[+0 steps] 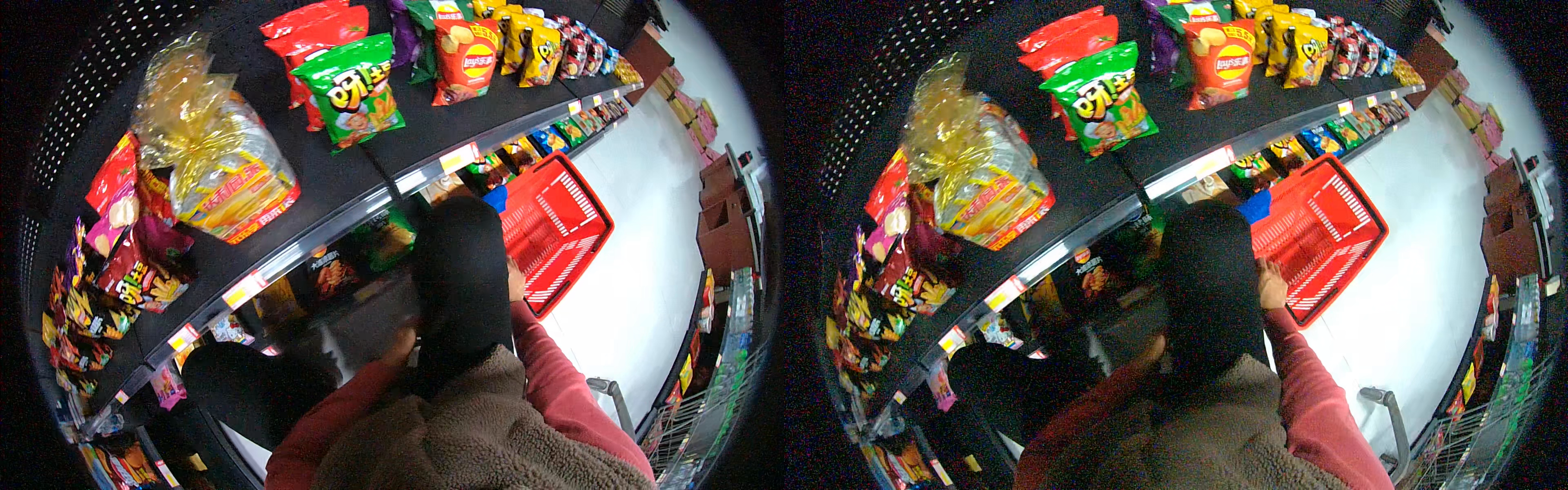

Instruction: The person restocks a supermarket shelf with various snack items, including chips and bread. They remove items from a red basket, wipe the shelf with a blue cloth, and arrange the products neatly.

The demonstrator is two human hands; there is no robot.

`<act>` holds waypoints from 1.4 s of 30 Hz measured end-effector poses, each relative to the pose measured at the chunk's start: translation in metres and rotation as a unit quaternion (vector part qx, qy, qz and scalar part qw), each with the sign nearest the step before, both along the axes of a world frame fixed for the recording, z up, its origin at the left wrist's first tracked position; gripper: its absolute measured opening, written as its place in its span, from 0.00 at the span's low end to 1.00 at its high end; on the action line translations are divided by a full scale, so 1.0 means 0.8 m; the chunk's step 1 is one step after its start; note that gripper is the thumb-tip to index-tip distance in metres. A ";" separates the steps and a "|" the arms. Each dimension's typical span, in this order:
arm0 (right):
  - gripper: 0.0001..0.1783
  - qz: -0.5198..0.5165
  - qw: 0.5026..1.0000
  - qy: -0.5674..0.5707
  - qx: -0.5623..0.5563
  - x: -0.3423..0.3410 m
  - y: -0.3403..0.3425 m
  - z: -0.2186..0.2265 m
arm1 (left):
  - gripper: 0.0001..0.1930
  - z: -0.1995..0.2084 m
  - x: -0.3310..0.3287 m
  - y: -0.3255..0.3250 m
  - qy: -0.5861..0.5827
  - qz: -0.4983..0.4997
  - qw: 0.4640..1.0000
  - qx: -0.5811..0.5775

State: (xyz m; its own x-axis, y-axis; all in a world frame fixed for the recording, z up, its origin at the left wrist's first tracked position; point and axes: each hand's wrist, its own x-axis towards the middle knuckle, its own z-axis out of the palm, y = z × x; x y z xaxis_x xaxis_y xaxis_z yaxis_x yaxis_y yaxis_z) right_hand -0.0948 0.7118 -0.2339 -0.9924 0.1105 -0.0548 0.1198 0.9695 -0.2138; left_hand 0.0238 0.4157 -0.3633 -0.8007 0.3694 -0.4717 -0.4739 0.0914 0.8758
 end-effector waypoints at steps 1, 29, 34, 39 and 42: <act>0.21 0.005 1.000 0.004 0.020 0.001 0.001 -0.004 | 0.27 -0.017 0.001 0.004 0.008 0.011 1.000 0.007; 0.34 0.057 0.975 0.008 -0.214 -0.018 0.118 -0.114 | 0.27 0.259 -0.060 0.097 -0.069 0.137 0.985 -0.081; 0.34 0.062 0.974 0.005 -0.217 -0.019 0.142 -0.104 | 0.20 0.212 -0.053 0.100 0.138 -0.032 0.945 -0.296; 0.34 0.078 0.972 0.000 -0.223 -0.035 0.164 -0.138 | 0.14 0.227 -0.030 0.109 0.339 0.114 0.892 -0.278; 0.34 0.092 0.968 -0.001 -0.232 -0.058 0.170 -0.194 | 0.14 0.242 -0.043 0.112 0.149 0.142 0.952 -0.226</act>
